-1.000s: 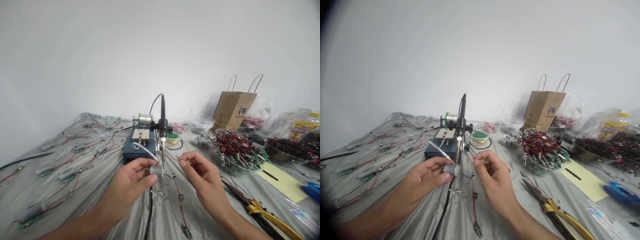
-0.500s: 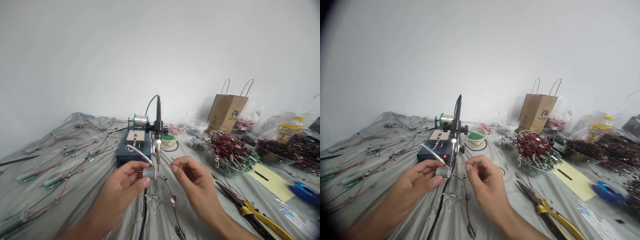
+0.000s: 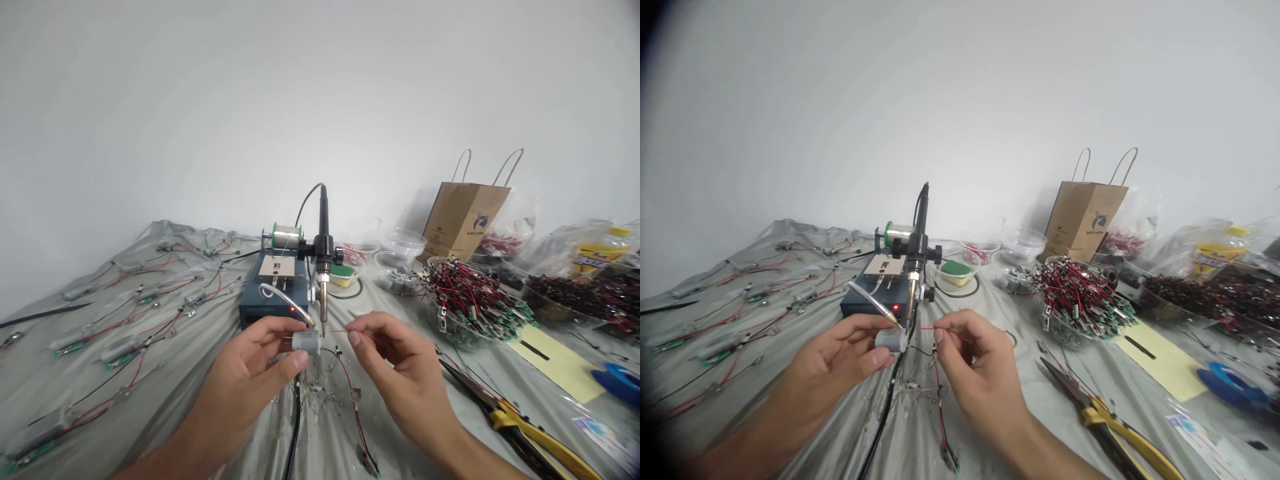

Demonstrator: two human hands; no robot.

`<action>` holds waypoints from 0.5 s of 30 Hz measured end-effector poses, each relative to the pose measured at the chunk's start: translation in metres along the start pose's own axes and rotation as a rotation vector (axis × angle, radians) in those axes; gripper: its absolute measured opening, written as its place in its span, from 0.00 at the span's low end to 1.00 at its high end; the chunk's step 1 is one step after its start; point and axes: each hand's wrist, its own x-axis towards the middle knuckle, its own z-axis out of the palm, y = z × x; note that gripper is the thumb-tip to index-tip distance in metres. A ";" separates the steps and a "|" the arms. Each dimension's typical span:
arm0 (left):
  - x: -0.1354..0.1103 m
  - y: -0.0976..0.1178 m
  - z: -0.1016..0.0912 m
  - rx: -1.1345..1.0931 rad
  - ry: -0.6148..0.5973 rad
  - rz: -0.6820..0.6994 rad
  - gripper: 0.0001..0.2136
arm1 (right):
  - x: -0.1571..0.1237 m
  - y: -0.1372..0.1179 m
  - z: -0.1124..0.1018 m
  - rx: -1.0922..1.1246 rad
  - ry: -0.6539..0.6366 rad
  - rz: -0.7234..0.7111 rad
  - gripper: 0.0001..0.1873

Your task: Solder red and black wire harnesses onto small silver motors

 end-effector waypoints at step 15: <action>-0.001 0.003 0.001 0.000 -0.015 0.011 0.12 | -0.003 -0.006 0.000 -0.050 0.003 -0.059 0.08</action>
